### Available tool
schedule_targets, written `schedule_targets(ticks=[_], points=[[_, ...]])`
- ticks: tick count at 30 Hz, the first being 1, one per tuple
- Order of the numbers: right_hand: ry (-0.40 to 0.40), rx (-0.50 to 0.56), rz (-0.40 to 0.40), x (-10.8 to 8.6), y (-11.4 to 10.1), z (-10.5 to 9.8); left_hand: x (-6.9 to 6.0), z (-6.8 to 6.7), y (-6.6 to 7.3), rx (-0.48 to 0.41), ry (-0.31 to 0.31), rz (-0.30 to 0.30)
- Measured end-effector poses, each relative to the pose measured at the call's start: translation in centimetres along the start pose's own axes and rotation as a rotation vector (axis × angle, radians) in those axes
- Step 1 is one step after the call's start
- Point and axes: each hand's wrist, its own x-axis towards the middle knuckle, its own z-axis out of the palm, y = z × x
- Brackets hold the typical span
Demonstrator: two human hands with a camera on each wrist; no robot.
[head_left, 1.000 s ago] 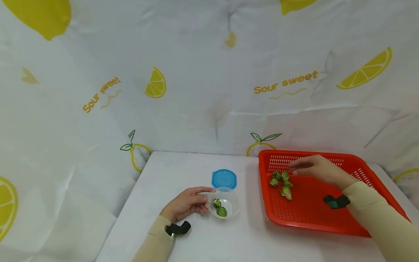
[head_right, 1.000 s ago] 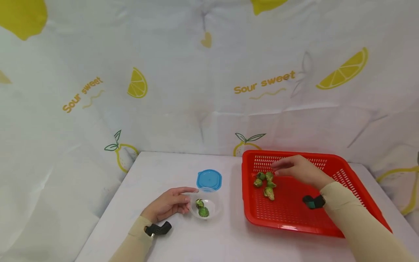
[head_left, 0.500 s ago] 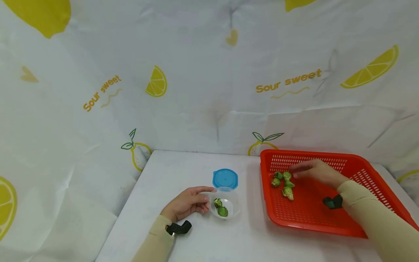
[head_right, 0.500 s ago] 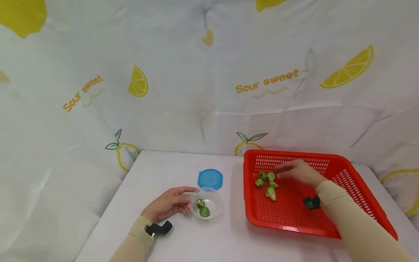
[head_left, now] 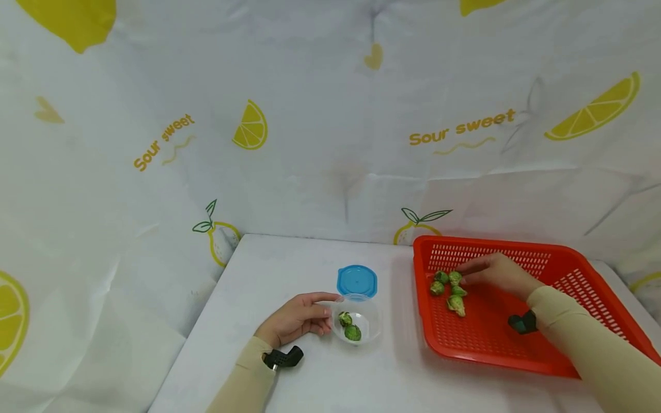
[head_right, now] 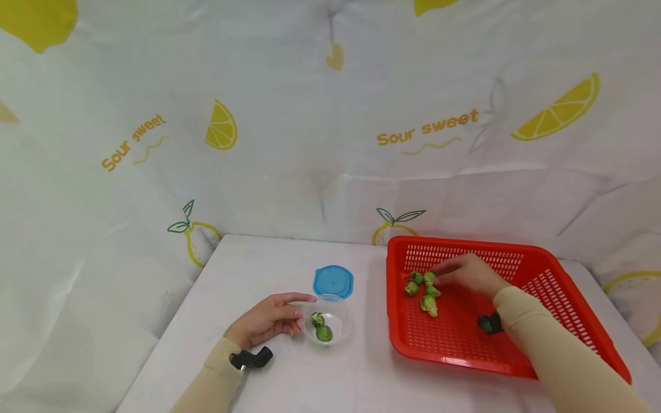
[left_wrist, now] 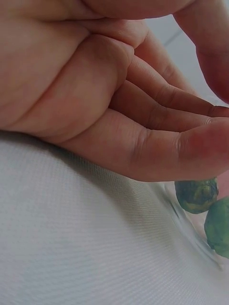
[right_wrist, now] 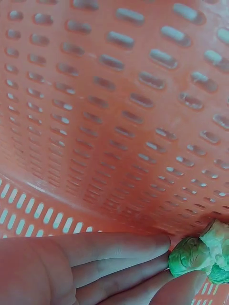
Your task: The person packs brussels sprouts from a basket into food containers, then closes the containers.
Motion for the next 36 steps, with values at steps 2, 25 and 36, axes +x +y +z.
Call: schedule_targets(ticks=[2,25,36], points=[[0.001,0.004,0.003,0.0,-0.07,0.01,-0.03,0.04,0.08,-0.001,0.002,-0.002],[0.02,0.002,0.011,0.5,-0.27,0.26,0.21,-0.07,0.25,-0.008,-0.009,-0.002],[0.032,-0.008,0.003,0.45,-0.28,0.26,0.31,0.0,0.08,-0.007,0.01,-0.021]])
